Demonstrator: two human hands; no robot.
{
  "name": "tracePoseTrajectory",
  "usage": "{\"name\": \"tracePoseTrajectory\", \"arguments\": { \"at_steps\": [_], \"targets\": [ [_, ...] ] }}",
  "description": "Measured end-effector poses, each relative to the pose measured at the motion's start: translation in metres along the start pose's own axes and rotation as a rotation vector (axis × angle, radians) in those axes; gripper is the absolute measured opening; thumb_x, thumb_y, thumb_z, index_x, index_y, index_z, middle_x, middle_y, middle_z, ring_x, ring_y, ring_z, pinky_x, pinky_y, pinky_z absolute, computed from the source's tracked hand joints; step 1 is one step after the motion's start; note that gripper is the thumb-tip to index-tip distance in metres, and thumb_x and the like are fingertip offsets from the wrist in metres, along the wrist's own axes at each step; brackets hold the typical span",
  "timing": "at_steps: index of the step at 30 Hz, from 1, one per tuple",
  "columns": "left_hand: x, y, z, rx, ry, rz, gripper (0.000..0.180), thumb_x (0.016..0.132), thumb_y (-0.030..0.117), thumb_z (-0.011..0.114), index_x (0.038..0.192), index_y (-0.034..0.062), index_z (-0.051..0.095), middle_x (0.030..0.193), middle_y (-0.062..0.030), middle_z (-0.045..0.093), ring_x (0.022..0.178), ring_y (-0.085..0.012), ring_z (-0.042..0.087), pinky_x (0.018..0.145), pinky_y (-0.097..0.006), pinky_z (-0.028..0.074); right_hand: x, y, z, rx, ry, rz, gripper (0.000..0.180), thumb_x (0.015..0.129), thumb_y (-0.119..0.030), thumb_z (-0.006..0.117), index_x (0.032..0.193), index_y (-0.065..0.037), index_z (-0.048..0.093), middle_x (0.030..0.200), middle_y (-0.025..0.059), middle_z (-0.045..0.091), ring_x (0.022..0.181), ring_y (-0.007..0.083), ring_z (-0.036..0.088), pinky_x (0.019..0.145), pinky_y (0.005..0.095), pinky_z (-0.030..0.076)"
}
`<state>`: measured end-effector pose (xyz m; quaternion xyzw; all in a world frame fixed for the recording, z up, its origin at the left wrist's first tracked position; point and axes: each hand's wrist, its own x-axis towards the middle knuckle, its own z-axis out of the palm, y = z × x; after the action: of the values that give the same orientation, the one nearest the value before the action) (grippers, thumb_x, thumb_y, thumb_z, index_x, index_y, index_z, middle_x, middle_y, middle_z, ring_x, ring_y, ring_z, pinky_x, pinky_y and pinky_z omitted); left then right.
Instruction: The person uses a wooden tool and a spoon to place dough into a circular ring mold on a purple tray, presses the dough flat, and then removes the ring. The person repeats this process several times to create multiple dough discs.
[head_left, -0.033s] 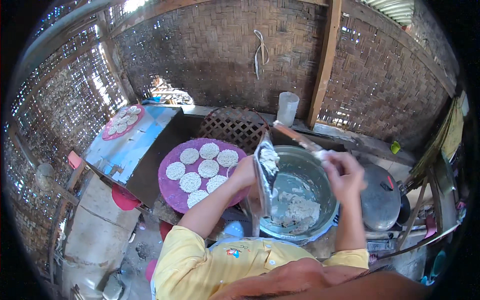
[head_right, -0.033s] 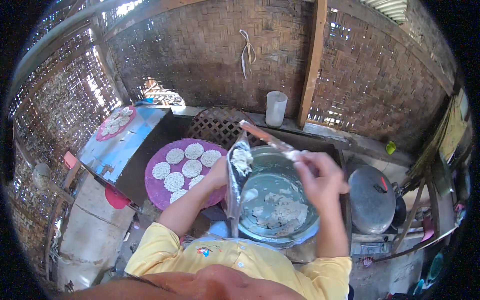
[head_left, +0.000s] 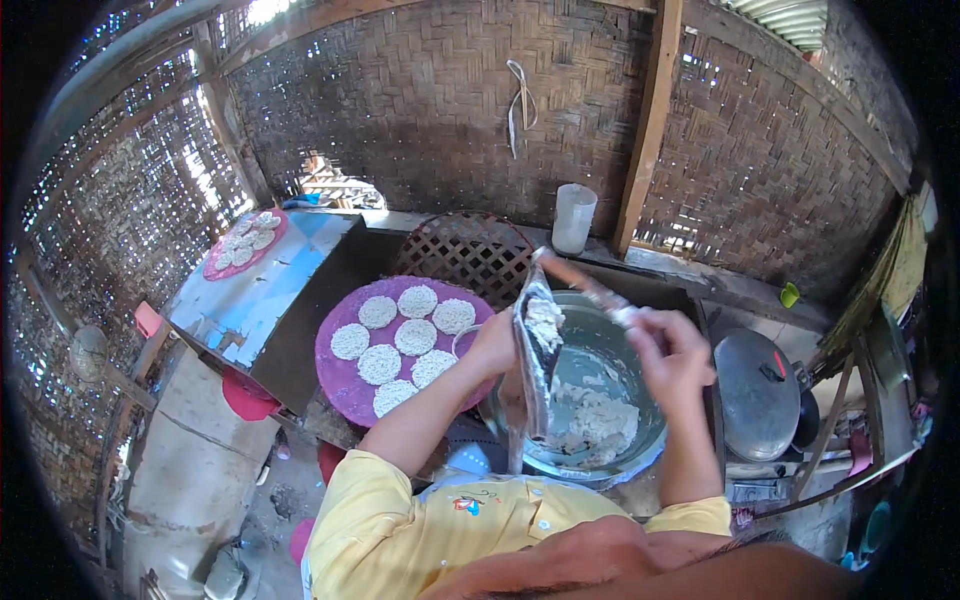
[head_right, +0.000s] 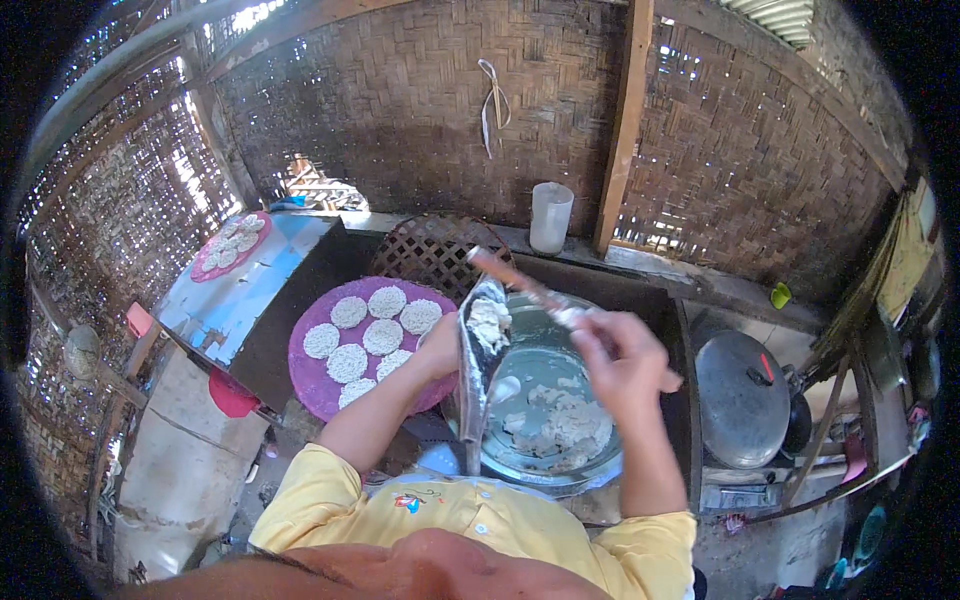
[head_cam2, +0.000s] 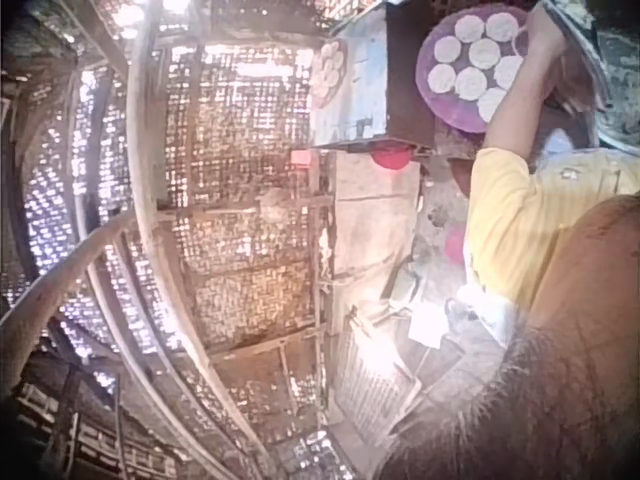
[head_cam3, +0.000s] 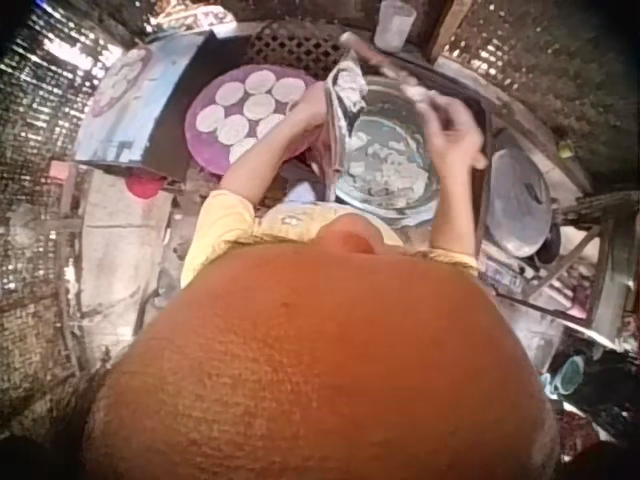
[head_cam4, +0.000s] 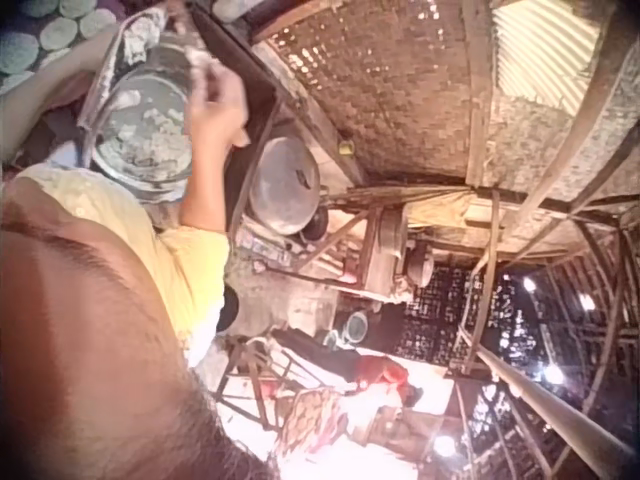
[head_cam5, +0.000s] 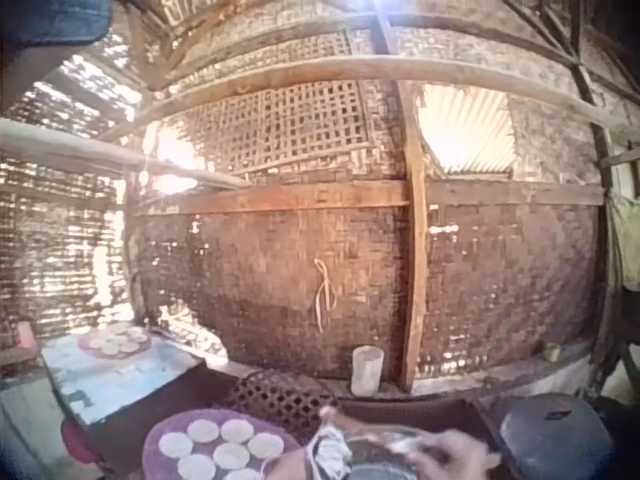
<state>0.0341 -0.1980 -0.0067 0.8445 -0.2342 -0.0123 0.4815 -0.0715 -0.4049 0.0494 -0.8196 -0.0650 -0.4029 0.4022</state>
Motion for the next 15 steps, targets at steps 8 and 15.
{"name": "tracePoseTrajectory", "arguments": {
  "at_steps": [8,15],
  "targets": [
    [0.004,-0.019,-0.008,-0.269,0.000,0.070,0.035,0.072,0.009,0.063,0.105,0.0036,0.055,0.096,-0.0052,0.059,0.087,-0.0143,0.055,0.080,-0.027,0.043,-0.057,0.022,0.030,-0.044,-0.059,-0.177,0.018,0.066,-0.009,0.070,0.081,-0.002,0.062,0.066,0.0093,0.060,0.058,0.0192,0.059,0.052,0.0277,0.045],
    [0.020,-0.037,0.027,-0.087,-0.076,0.177,0.045,0.077,0.012,0.060,0.119,0.0037,0.047,0.112,-0.0061,0.054,0.101,-0.0140,0.050,0.090,-0.028,0.037,-0.038,0.042,0.032,-0.133,0.031,0.090,0.014,0.070,-0.012,0.069,0.077,-0.001,0.062,0.063,0.0090,0.060,0.051,0.0153,0.055,0.049,0.0241,0.043]
  ]
}}
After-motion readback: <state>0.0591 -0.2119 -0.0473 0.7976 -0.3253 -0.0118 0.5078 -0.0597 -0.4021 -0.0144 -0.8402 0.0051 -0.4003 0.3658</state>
